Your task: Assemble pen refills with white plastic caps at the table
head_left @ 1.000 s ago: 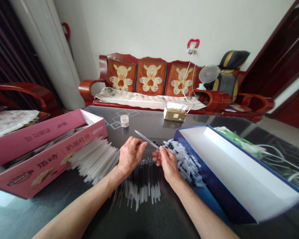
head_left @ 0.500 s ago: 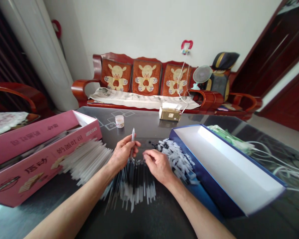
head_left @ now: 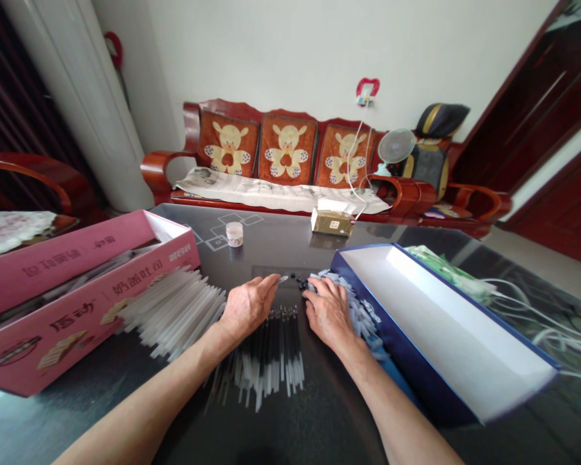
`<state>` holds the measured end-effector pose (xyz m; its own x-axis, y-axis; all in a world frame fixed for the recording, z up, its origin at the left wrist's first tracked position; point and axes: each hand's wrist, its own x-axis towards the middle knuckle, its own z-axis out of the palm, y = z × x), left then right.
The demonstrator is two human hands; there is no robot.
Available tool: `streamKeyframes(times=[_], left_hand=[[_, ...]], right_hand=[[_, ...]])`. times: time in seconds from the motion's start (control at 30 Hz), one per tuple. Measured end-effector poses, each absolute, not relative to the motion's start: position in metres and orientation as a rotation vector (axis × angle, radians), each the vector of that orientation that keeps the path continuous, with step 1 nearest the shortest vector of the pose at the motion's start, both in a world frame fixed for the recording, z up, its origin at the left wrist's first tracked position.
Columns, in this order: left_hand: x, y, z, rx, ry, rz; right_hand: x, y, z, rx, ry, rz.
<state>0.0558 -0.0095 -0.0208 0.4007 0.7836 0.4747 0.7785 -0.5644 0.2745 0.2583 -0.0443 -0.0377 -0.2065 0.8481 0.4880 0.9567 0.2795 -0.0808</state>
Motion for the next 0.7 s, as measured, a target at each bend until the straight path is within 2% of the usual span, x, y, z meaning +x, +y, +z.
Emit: streamKeyframes(times=[0.27,0.4,0.57,0.7], left_hand=[[0.059,-0.010,-0.023,2.727,1.424,0.854],[0.058,-0.011,-0.024,2.763,1.404,0.911],[0.059,-0.014,-0.024,2.788,1.314,0.928],[0.059,-0.015,-0.023,2.789,1.292,0.923]], right_hand=[[0.257,-0.040,-0.033,-1.479,-1.966,-0.233],[0.246,-0.039,-0.031,-1.239,-1.755,0.044],[0.232,-0.038,-0.040,-1.199,-1.485,0.489],[0.229,-0.038,-0.044,-1.226,-1.412,0.603]])
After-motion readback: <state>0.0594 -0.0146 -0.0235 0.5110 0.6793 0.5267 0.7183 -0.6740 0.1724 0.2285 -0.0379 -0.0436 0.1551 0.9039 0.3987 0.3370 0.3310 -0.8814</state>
